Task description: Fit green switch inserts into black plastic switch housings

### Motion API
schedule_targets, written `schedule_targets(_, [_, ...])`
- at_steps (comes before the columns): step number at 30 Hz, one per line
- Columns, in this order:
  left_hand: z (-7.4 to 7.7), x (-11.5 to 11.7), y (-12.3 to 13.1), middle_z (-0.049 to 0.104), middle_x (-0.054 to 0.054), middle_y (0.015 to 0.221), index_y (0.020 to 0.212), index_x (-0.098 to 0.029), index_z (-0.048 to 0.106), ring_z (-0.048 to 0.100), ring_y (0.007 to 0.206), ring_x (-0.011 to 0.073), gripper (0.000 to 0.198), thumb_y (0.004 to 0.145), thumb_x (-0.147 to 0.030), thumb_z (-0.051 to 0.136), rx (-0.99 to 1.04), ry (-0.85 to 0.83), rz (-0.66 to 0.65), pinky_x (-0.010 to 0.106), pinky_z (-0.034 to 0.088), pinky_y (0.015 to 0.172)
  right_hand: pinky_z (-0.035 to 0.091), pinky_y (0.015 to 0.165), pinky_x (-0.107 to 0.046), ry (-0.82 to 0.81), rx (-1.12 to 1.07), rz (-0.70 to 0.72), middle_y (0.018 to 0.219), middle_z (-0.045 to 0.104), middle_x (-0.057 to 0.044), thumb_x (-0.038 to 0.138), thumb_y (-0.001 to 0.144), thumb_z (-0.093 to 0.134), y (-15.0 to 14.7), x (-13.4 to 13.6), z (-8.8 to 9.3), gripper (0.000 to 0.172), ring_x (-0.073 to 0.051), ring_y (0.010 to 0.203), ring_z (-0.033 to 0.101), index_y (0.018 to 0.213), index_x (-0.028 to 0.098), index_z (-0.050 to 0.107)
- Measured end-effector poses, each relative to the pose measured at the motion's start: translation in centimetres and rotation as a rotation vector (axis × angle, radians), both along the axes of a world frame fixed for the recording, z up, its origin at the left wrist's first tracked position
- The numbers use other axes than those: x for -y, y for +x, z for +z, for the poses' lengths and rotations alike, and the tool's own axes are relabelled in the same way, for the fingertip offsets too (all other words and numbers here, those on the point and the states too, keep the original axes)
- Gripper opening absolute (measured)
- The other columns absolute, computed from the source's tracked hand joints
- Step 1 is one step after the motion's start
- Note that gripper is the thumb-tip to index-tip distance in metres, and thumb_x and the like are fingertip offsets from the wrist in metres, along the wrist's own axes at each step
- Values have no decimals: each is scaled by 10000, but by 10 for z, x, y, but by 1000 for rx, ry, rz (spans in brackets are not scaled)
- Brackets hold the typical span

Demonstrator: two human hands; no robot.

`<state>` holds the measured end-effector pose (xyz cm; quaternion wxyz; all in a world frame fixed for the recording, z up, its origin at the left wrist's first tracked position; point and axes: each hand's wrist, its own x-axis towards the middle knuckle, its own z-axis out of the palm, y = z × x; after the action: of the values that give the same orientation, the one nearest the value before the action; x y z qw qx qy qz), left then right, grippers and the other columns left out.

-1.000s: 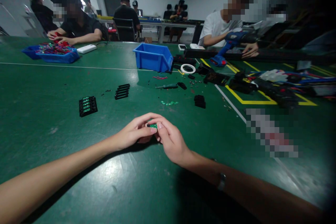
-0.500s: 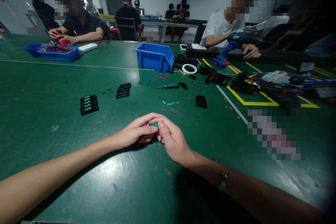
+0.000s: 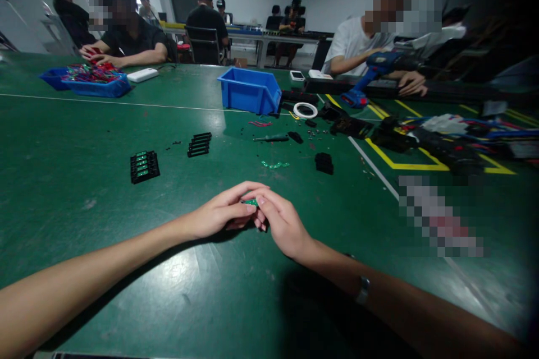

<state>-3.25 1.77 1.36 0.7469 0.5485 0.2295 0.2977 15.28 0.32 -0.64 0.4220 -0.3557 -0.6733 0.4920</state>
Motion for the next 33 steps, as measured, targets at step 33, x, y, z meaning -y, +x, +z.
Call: schedule_targets(33, [8,-5,1,657,121,1180,1563,-221,292,595,1048,195,642,980,-176,557,-117,137,-265,358,431,938,508,505,-185,-149,124,375,693,731,-41,355,970,631,37,-23,15,304,-106,530,648,1039,101,784])
